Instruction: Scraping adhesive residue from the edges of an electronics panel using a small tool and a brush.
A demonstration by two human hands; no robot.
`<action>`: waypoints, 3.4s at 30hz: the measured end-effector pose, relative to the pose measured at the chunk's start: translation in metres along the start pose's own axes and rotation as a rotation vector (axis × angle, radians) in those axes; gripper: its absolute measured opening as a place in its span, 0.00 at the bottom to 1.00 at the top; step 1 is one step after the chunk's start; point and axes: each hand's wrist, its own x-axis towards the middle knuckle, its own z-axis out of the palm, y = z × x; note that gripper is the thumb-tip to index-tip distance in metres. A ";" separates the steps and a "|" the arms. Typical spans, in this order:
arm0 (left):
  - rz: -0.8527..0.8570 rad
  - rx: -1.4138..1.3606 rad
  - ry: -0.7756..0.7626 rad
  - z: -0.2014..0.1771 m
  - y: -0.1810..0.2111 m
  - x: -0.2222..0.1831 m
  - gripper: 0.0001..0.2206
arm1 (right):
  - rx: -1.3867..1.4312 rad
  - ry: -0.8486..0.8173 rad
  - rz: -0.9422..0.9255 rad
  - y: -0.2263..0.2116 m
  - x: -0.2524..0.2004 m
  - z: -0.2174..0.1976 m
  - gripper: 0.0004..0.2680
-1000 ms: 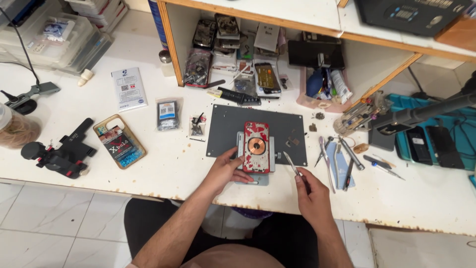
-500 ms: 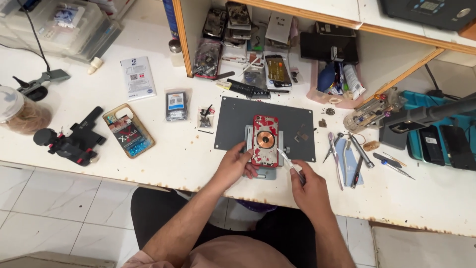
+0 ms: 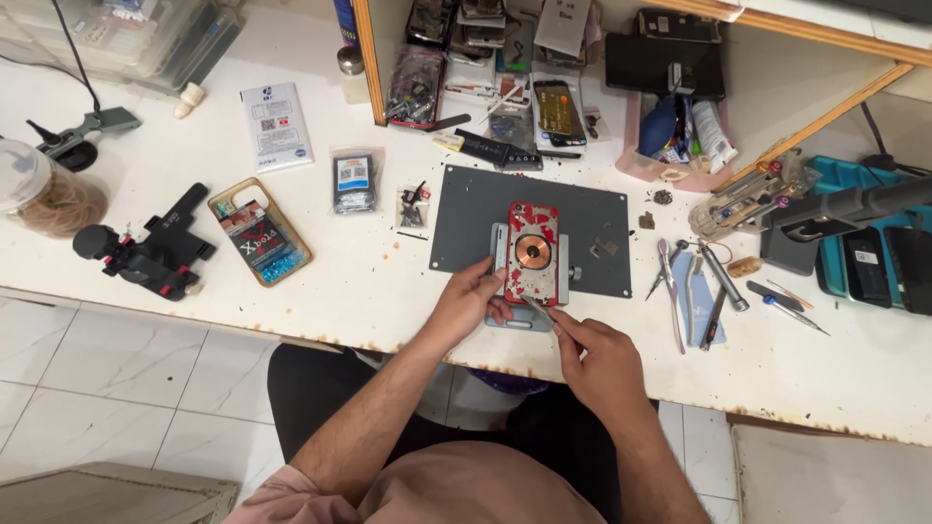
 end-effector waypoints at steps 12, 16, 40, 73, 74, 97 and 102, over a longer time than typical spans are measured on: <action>0.045 0.209 -0.021 -0.003 0.020 -0.019 0.23 | -0.013 -0.013 -0.032 0.002 0.004 0.001 0.09; 0.329 0.778 0.161 -0.009 0.008 -0.036 0.14 | 0.040 -0.023 -0.030 -0.005 0.007 -0.004 0.08; 0.471 1.498 -0.087 0.035 -0.034 -0.075 0.28 | 0.002 -0.046 0.011 -0.006 0.011 -0.002 0.07; 0.682 1.537 0.108 0.039 -0.061 -0.059 0.29 | -0.358 -0.040 -0.144 0.009 0.006 0.008 0.09; 0.686 1.533 0.107 0.039 -0.060 -0.059 0.29 | -0.386 -0.003 -0.179 0.011 0.003 0.010 0.10; 0.631 1.567 0.052 0.039 -0.052 -0.060 0.30 | -0.164 0.019 -0.041 0.017 -0.003 0.024 0.10; 0.634 1.558 0.056 0.038 -0.053 -0.060 0.30 | -0.241 0.022 -0.082 0.014 -0.001 0.023 0.09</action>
